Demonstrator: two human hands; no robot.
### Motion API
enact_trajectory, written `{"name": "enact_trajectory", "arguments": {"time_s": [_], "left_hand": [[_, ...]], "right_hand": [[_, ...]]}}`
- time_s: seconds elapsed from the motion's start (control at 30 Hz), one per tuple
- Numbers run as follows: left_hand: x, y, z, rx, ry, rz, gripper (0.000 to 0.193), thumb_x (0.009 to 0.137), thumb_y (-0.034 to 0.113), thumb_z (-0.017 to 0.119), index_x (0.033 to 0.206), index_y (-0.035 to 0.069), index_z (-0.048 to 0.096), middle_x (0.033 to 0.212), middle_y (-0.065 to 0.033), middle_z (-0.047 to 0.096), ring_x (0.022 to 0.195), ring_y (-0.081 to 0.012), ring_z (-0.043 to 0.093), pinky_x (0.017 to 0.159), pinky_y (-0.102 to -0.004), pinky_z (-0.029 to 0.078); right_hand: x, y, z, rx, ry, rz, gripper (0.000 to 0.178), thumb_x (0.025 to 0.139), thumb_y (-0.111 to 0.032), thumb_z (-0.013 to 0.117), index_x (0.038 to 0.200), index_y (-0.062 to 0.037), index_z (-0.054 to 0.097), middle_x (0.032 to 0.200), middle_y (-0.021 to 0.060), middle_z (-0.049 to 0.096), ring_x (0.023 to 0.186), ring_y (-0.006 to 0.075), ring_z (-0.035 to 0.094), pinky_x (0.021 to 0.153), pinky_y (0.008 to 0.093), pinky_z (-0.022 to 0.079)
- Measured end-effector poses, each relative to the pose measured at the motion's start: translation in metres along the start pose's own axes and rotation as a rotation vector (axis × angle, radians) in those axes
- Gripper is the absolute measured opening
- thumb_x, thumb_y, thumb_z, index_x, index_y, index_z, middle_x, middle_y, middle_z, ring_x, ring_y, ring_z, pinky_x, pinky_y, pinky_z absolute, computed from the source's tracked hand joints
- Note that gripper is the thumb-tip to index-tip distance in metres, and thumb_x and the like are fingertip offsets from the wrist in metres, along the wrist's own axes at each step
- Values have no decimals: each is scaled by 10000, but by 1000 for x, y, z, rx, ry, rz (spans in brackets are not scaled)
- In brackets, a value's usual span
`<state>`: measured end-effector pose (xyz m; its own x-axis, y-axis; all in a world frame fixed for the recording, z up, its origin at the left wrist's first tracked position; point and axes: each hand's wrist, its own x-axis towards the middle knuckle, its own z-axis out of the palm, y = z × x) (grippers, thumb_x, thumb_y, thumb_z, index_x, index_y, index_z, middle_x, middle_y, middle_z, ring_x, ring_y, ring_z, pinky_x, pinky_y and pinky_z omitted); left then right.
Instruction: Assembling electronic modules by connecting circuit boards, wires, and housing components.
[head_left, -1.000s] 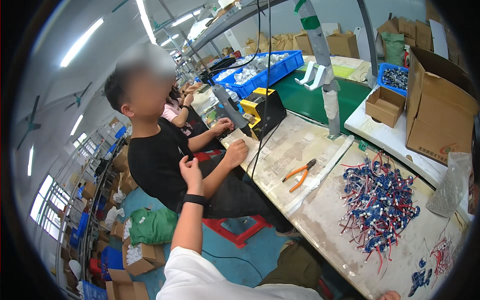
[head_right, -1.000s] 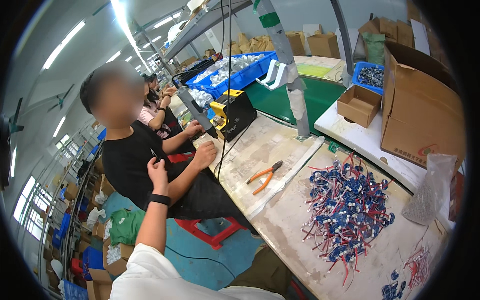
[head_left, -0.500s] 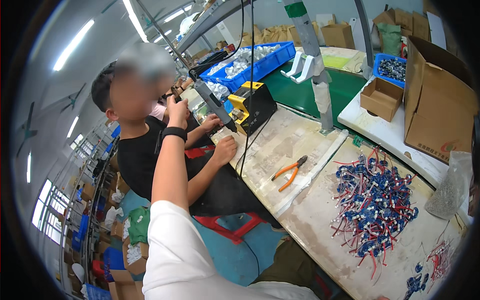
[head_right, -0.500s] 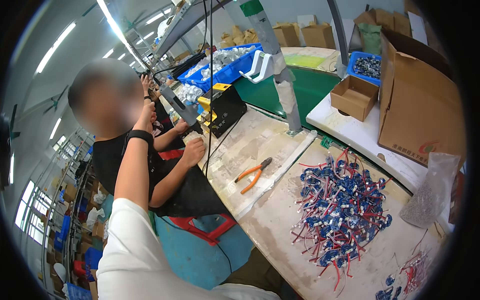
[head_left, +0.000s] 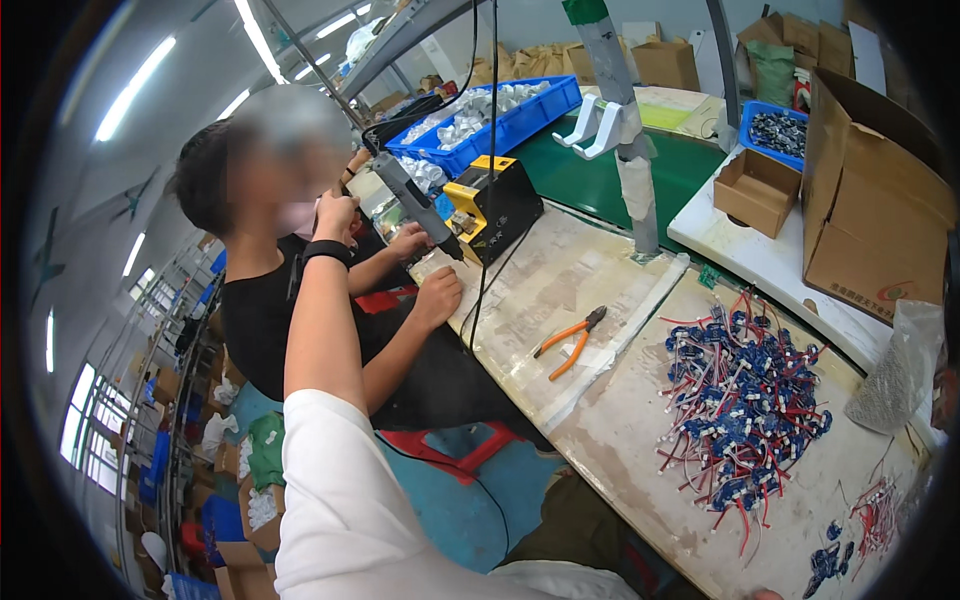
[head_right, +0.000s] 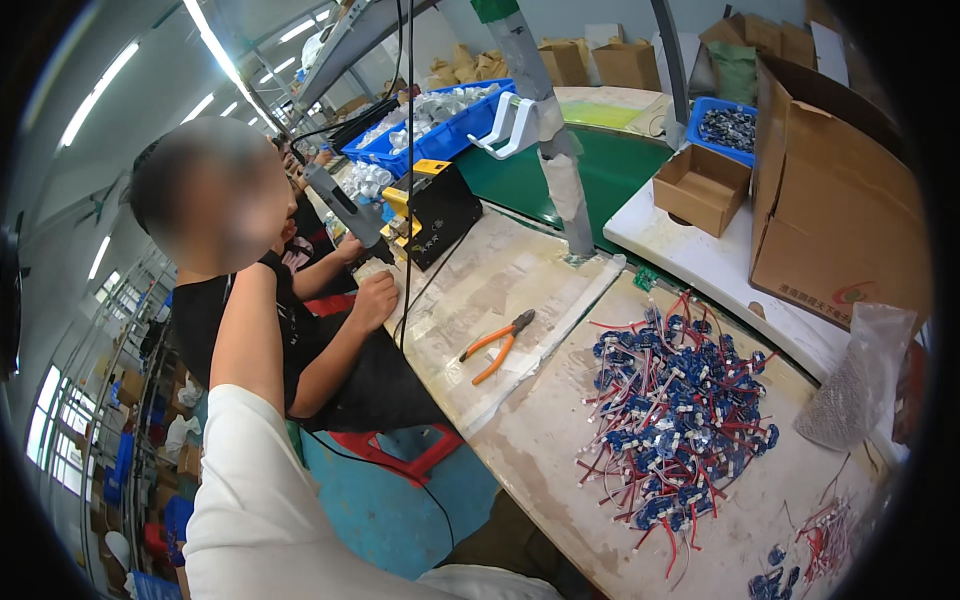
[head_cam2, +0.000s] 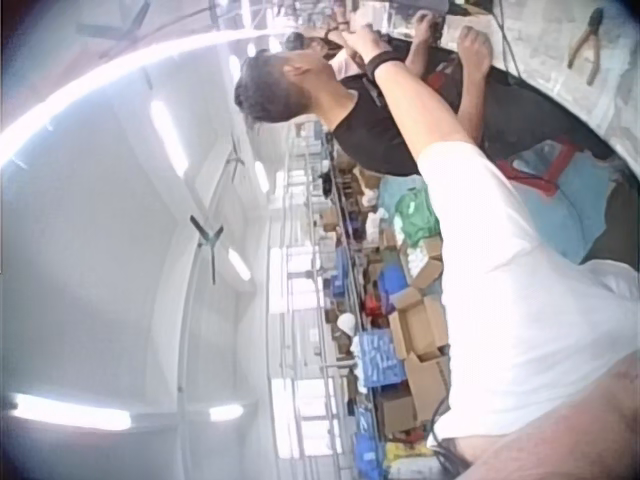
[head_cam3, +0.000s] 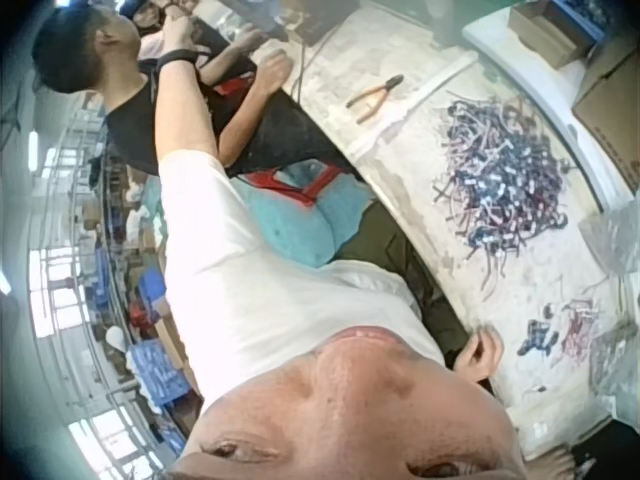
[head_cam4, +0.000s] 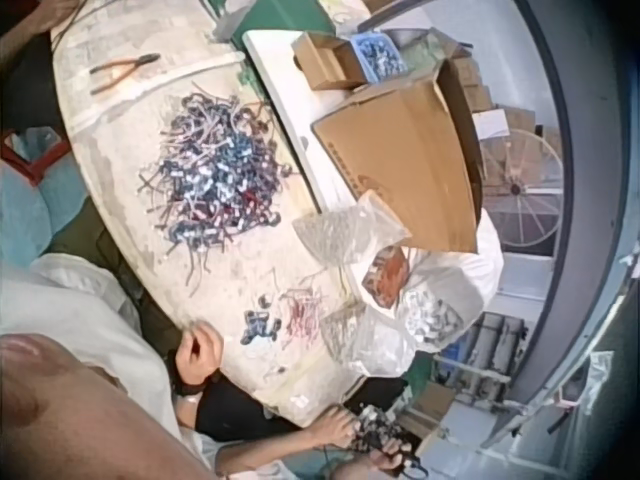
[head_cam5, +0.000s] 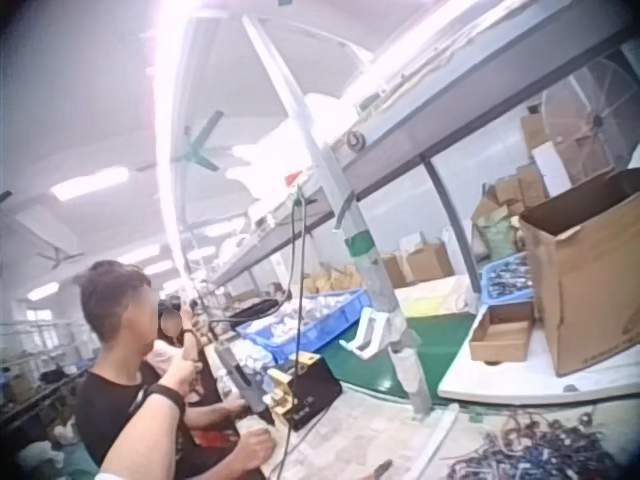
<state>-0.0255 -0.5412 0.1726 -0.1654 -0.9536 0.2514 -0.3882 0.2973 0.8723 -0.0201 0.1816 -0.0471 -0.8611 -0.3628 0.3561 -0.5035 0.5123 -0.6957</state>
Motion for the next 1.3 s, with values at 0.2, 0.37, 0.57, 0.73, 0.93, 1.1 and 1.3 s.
{"name": "enact_trajectory", "arguments": {"time_s": [0.2,0.37,0.57,0.73,0.93,1.1,1.3], "left_hand": [[-42,-23,0,224,463,807,508,702,15,569,1174,10,382,666,-79,462,550,-202,481,537,-318,412],[-82,-107,-15,-52,318,427,537,705,56,578,1200,-14,384,782,-75,481,697,-193,487,650,-312,421],[-211,-7,21,-313,-443,368,389,764,51,471,1136,-40,406,955,-135,523,834,-215,529,741,-278,422],[-264,-23,51,-138,-672,595,314,816,78,479,1113,-24,465,912,-86,539,775,-136,483,708,-240,400],[-441,28,118,-91,-1642,1213,255,716,110,606,944,4,569,843,-137,589,747,-273,561,663,-325,447],[-522,41,117,-337,-1856,1250,243,709,116,633,921,11,579,836,-131,590,747,-292,567,655,-338,456],[-516,37,102,-441,-2011,1222,255,721,161,623,924,18,569,826,-106,578,739,-261,560,627,-326,457]], "right_hand": [[-3,-1,-1,-13,-12,-4,91,786,-47,565,812,38,588,887,178,553,784,305,550,671,339,470],[-2,-2,-4,-80,-54,-88,120,773,-67,582,826,41,580,883,184,547,780,322,544,689,361,462],[1,-3,3,-58,44,39,197,586,-97,648,733,-4,555,794,145,546,719,295,521,638,350,429],[15,-4,0,20,64,55,159,654,-105,663,773,-44,578,832,96,561,742,264,539,657,329,437],[23,-11,-67,-294,-6,106,62,709,-77,582,730,-45,533,779,91,533,750,273,531,654,354,427],[78,32,-97,-730,-296,110,49,702,-54,535,745,-59,559,767,110,540,747,282,548,625,368,435],[127,56,-79,-702,-344,-35,99,729,-36,495,803,-48,559,825,96,538,773,283,544,665,373,439]]}}
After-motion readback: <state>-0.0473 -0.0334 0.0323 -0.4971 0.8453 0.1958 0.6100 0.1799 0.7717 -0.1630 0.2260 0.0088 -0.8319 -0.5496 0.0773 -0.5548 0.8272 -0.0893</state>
